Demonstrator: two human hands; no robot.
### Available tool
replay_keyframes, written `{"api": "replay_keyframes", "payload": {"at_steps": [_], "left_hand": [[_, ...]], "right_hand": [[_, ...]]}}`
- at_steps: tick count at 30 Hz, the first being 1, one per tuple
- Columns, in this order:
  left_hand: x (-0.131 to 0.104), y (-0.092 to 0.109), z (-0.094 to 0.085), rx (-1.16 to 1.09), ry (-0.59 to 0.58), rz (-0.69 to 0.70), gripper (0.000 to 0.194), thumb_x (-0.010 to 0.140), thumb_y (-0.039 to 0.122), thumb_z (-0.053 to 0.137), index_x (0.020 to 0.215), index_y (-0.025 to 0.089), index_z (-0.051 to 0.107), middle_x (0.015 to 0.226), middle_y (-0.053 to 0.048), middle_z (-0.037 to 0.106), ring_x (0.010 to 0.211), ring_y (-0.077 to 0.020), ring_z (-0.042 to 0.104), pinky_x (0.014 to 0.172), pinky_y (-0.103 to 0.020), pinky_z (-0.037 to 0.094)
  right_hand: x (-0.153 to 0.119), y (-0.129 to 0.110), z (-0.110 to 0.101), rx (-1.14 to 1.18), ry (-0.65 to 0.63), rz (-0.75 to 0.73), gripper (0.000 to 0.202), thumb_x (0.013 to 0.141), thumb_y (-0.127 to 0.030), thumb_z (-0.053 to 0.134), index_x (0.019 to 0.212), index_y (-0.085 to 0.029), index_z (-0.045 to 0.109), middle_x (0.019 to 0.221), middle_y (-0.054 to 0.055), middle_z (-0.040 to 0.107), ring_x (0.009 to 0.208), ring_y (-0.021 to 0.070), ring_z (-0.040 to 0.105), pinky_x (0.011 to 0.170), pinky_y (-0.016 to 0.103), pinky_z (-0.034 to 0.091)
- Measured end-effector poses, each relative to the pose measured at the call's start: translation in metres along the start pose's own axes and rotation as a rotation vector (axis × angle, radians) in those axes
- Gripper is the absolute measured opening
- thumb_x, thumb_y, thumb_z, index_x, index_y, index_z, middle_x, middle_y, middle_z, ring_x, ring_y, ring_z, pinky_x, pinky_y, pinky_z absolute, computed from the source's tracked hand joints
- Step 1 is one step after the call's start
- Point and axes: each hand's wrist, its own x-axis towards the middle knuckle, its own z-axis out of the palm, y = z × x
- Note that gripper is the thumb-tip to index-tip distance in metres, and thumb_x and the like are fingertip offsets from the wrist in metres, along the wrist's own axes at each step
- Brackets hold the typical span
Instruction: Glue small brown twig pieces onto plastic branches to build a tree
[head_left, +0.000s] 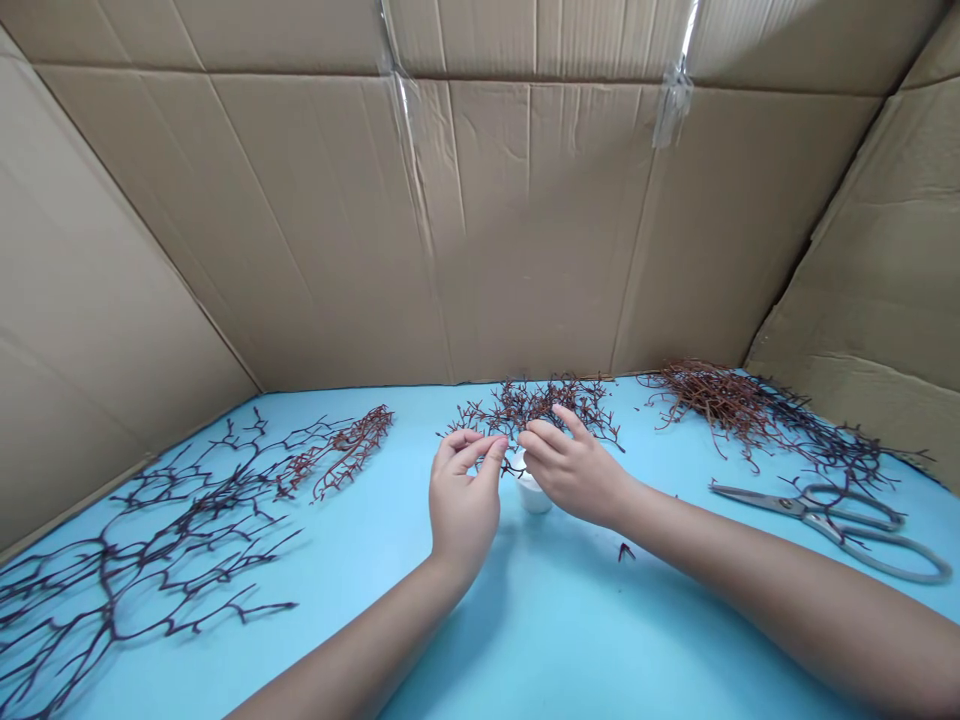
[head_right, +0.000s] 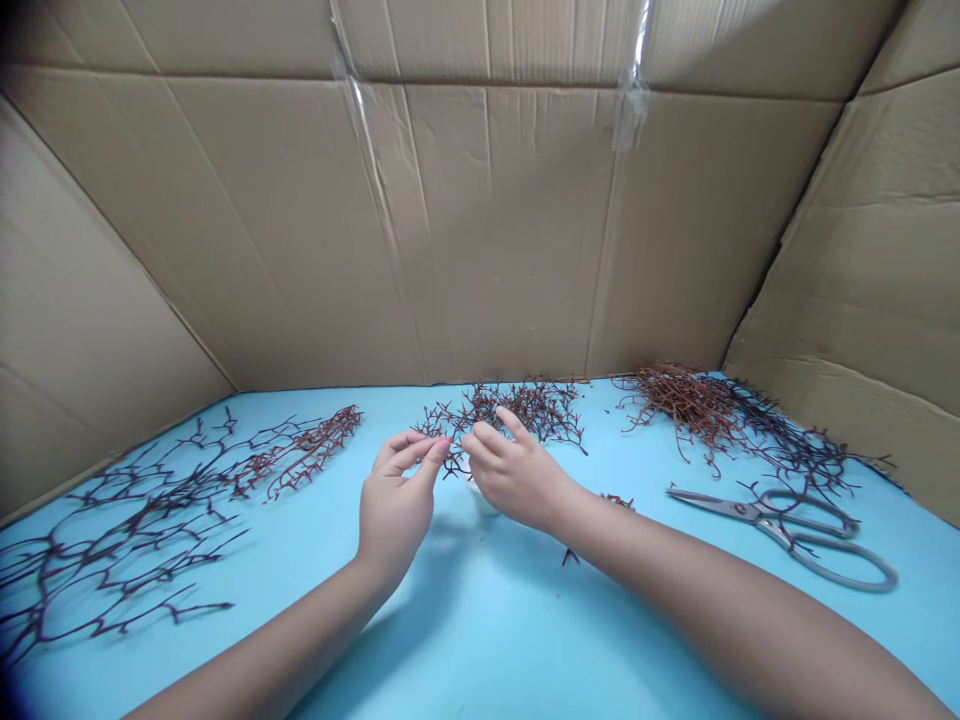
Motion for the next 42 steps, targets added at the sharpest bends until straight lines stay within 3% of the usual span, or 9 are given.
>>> {"api": "replay_keyframes", "payload": {"at_steps": [4, 8, 11, 14, 20, 23, 34, 38, 42], "left_hand": [[-0.001, 0.004, -0.002, -0.005, -0.001, -0.011, 0.023, 0.075, 0.039, 0.057, 0.073, 0.019, 0.068, 0.09, -0.002, 0.052, 0.086, -0.018, 0.052, 0.077, -0.028, 0.04], [-0.004, 0.013, -0.003, -0.041, -0.026, -0.03, 0.023, 0.075, 0.04, 0.056, 0.086, 0.022, 0.066, 0.102, -0.003, 0.052, 0.096, -0.019, 0.05, 0.084, -0.029, 0.037], [-0.012, 0.02, -0.004, -0.079, -0.006, -0.065, 0.036, 0.076, 0.04, 0.055, 0.11, 0.027, 0.051, 0.115, -0.002, 0.046, 0.104, -0.0186, 0.044, 0.09, -0.031, 0.033], [-0.024, 0.025, -0.004, -0.143, 0.027, -0.154, 0.033, 0.079, 0.043, 0.051, 0.106, 0.025, 0.044, 0.103, -0.002, 0.048, 0.097, -0.0172, 0.046, 0.085, -0.031, 0.035], [-0.046, 0.039, -0.002, -0.391, -0.381, -0.304, 0.021, 0.079, 0.04, 0.051, 0.086, 0.02, 0.056, 0.086, -0.001, 0.059, 0.084, -0.0153, 0.052, 0.074, -0.025, 0.04], [-0.05, 0.041, 0.0, -0.475, -0.436, -0.385, 0.021, 0.076, 0.035, 0.057, 0.091, 0.02, 0.059, 0.09, -0.002, 0.062, 0.088, -0.0163, 0.054, 0.078, -0.026, 0.041], [-0.05, 0.035, 0.0, -0.553, -0.45, -0.364, 0.015, 0.075, 0.031, 0.059, 0.078, 0.017, 0.062, 0.078, -0.001, 0.062, 0.079, -0.0147, 0.053, 0.075, -0.026, 0.041], [-0.05, 0.037, 0.0, -0.423, -0.422, -0.365, 0.017, 0.077, 0.036, 0.055, 0.077, 0.019, 0.057, 0.076, 0.001, 0.057, 0.075, -0.0127, 0.05, 0.072, -0.024, 0.039], [-0.051, 0.035, 0.004, -0.339, -0.484, -0.384, 0.019, 0.079, 0.038, 0.049, 0.076, 0.02, 0.052, 0.075, 0.001, 0.052, 0.072, -0.0129, 0.048, 0.072, -0.026, 0.038]], "right_hand": [[-0.002, -0.002, 0.0, 0.203, -0.03, 0.187, 0.019, 0.086, -0.015, 0.041, 0.084, -0.016, 0.059, 0.102, 0.009, 0.055, 0.105, 0.0231, 0.039, 0.1, 0.048, 0.015], [-0.008, 0.003, -0.004, 0.726, 0.036, 0.666, 0.009, 0.08, -0.016, 0.049, 0.075, -0.017, 0.057, 0.1, 0.01, 0.053, 0.108, 0.0253, 0.035, 0.1, 0.048, 0.01], [-0.013, 0.005, -0.012, 0.925, 0.07, 0.897, 0.013, 0.081, -0.021, 0.045, 0.072, -0.018, 0.054, 0.096, 0.01, 0.049, 0.102, 0.0255, 0.038, 0.093, 0.047, 0.023], [-0.015, -0.001, -0.025, 1.095, 0.033, 1.026, 0.023, 0.085, -0.028, 0.036, 0.072, -0.017, 0.051, 0.086, 0.008, 0.05, 0.085, 0.021, 0.047, 0.078, 0.04, 0.038], [-0.013, -0.027, -0.057, 1.883, -0.008, 1.266, 0.024, 0.079, -0.039, 0.048, 0.071, -0.016, 0.051, 0.072, 0.002, 0.048, 0.068, 0.013, 0.046, 0.058, 0.024, 0.038], [-0.012, -0.033, -0.064, 2.179, 0.029, 1.295, 0.023, 0.074, -0.038, 0.058, 0.071, -0.015, 0.055, 0.072, 0.001, 0.046, 0.067, 0.0114, 0.042, 0.057, 0.023, 0.034], [-0.019, -0.03, -0.063, 1.872, -0.133, 1.193, 0.028, 0.082, -0.039, 0.047, 0.071, -0.016, 0.057, 0.067, 0.0, 0.048, 0.062, 0.0114, 0.043, 0.058, 0.024, 0.035], [-0.039, -0.016, -0.064, 1.344, -0.198, 1.097, 0.024, 0.085, -0.035, 0.043, 0.076, -0.018, 0.057, 0.068, 0.001, 0.051, 0.061, 0.0125, 0.046, 0.056, 0.025, 0.036], [-0.08, -0.008, -0.066, 0.84, -0.272, 0.82, 0.008, 0.081, -0.024, 0.051, 0.08, -0.02, 0.058, 0.083, 0.002, 0.058, 0.07, 0.0143, 0.052, 0.062, 0.026, 0.04]]}}
